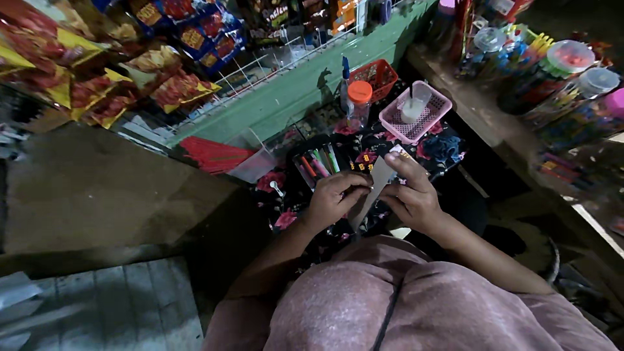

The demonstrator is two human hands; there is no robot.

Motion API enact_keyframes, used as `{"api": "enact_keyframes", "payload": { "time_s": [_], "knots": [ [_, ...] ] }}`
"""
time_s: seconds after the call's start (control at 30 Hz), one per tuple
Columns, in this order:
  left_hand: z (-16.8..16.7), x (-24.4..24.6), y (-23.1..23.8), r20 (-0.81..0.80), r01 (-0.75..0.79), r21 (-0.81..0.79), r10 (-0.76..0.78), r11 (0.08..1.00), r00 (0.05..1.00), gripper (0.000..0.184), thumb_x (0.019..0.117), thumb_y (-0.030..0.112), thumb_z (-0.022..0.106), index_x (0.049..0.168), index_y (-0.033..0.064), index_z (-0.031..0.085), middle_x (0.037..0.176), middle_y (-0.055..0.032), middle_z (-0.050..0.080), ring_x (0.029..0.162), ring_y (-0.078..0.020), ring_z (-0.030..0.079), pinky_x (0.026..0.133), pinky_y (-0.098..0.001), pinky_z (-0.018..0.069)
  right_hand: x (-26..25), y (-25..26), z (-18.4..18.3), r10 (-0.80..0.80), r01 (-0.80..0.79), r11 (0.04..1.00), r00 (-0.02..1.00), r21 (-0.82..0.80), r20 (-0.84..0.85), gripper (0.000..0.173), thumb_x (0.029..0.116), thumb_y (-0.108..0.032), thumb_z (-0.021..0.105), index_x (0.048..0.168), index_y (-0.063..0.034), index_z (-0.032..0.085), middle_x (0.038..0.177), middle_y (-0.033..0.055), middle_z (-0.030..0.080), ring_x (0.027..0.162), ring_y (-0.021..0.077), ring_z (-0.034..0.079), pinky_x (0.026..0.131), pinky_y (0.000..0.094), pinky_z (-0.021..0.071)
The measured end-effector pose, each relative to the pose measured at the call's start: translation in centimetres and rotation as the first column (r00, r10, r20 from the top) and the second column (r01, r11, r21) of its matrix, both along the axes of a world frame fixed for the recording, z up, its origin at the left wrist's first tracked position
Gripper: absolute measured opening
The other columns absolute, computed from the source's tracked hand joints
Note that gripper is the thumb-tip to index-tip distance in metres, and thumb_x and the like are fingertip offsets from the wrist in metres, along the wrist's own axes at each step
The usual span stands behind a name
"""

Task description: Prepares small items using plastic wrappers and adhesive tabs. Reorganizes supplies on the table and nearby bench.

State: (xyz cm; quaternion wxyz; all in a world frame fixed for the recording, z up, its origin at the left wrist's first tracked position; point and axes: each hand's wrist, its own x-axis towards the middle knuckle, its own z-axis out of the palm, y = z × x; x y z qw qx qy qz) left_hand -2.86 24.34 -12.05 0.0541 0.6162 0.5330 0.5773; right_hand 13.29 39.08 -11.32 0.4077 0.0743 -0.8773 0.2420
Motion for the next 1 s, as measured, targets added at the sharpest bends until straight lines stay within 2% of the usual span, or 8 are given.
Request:
{"api": "enact_keyframes", "payload": {
  "time_s": [0.17, 0.33, 0.47, 0.53, 0.67, 0.73, 0.87, 1.0],
  "knots": [
    [0.5, -0.3, -0.2, 0.130, 0.078, -0.037, -0.073, 0.996, 0.989, 0.017, 0.0948, 0.003, 0.066, 0.109, -0.0066, 0.065, 0.101, -0.0074, 0.070, 0.087, -0.0026, 0.068, 0.081, -0.0193, 0.0581, 0.1, 0.1, 0.9, 0.101, -0.102, 0.994, 0.995, 0.035, 0.020, 0.019, 0.1021, -0.016, 0.061, 0.088, -0.0053, 0.067, 0.137, 0.0150, 0.061, 0.137, 0.0237, 0.051, 0.113, 0.0410, 0.0409],
    [-0.4, -0.5, -0.7, 0.299, 0.209, -0.186, -0.147, 0.960, 0.943, 0.056, 0.1013, 0.037, 0.062, 0.134, -0.0084, 0.052, 0.118, -0.0062, 0.067, 0.106, -0.0043, 0.065, 0.094, -0.0247, 0.0553, 0.1, 0.7, 2.3, 0.006, -0.009, 0.999, 0.998, 0.045, 0.068, 0.015, 0.1030, -0.019, 0.060, 0.094, -0.0099, 0.066, 0.137, 0.0166, 0.058, 0.129, 0.0263, 0.054, 0.108, 0.0431, 0.0434],
    [-2.5, -0.1, -1.6, 0.460, 0.279, -0.384, -0.079, 0.880, 0.884, 0.084, 0.0910, 0.055, 0.068, 0.145, -0.0033, 0.041, 0.124, -0.0042, 0.063, 0.109, -0.0037, 0.062, 0.093, -0.0259, 0.0544, -0.1, 2.2, 4.1, -0.096, 0.102, 0.993, 0.990, -0.055, 0.103, 0.014, 0.0987, -0.016, 0.064, 0.092, -0.0041, 0.068, 0.136, 0.0244, 0.054, 0.131, 0.0255, 0.052, 0.110, 0.0333, 0.0441],
    [-3.4, 1.0, -2.2, 0.480, 0.271, -0.389, -0.057, 0.881, 0.875, 0.093, 0.0845, 0.049, 0.076, 0.148, -0.0048, 0.034, 0.124, -0.0072, 0.064, 0.110, -0.0058, 0.063, 0.094, -0.0281, 0.0553, -0.1, 3.1, 4.5, -0.120, 0.134, 0.983, 0.987, -0.128, 0.109, 0.013, 0.0961, -0.012, 0.065, 0.091, -0.0007, 0.067, 0.136, 0.0265, 0.050, 0.132, 0.0226, 0.050, 0.108, 0.0271, 0.0462],
    [-3.5, 3.6, -2.3, 0.485, 0.094, -0.334, 0.085, 0.938, 0.871, 0.062, 0.0895, 0.011, 0.072, 0.139, -0.0067, 0.040, 0.123, -0.0132, 0.062, 0.099, -0.0101, 0.068, 0.083, -0.0290, 0.0599, -0.1, 3.9, 4.4, -0.175, 0.210, 0.948, 0.972, -0.241, 0.159, 0.013, 0.0942, -0.012, 0.067, 0.092, 0.0013, 0.070, 0.137, 0.0270, 0.049, 0.133, 0.0223, 0.048, 0.109, 0.0270, 0.0435],
    [-3.3, 4.0, -2.1, 0.459, -0.008, -0.352, 0.180, 0.936, 0.870, 0.040, 0.0957, 0.006, 0.062, 0.132, -0.0061, 0.049, 0.118, -0.0124, 0.064, 0.088, -0.0092, 0.068, 0.075, -0.0271, 0.0590, -0.2, 4.1, 4.1, -0.198, 0.238, 0.938, 0.965, -0.253, 0.174, 0.014, 0.0941, -0.014, 0.067, 0.092, -0.0003, 0.071, 0.135, 0.0255, 0.049, 0.132, 0.0218, 0.047, 0.109, 0.0262, 0.0426],
    [-3.1, 3.6, -1.7, 0.442, -0.050, -0.355, 0.215, 0.933, 0.871, 0.029, 0.1019, 0.007, 0.051, 0.128, -0.0049, 0.059, 0.111, -0.0106, 0.069, 0.089, -0.0100, 0.070, 0.078, -0.0279, 0.0605, 0.0, 4.5, 4.1, -0.196, 0.251, 0.933, 0.956, -0.258, 0.218, 0.012, 0.0929, -0.016, 0.070, 0.092, -0.0046, 0.071, 0.126, 0.0183, 0.050, 0.123, 0.0152, 0.049, 0.104, 0.0211, 0.0429],
    [-2.4, 3.2, -2.0, 0.591, 0.090, -0.432, 0.206, 0.897, 0.780, 0.029, 0.1028, 0.004, 0.049, 0.128, -0.0041, 0.059, 0.097, -0.0035, 0.072, 0.081, -0.0046, 0.069, 0.076, -0.0234, 0.0593, 0.5, 5.4, 4.1, -0.138, 0.247, 0.908, 0.939, -0.340, 0.315, 0.016, 0.0943, -0.016, 0.069, 0.097, 0.0004, 0.069, 0.115, 0.0138, 0.050, 0.105, 0.0074, 0.054, 0.090, 0.0151, 0.0473]
  ]
}}
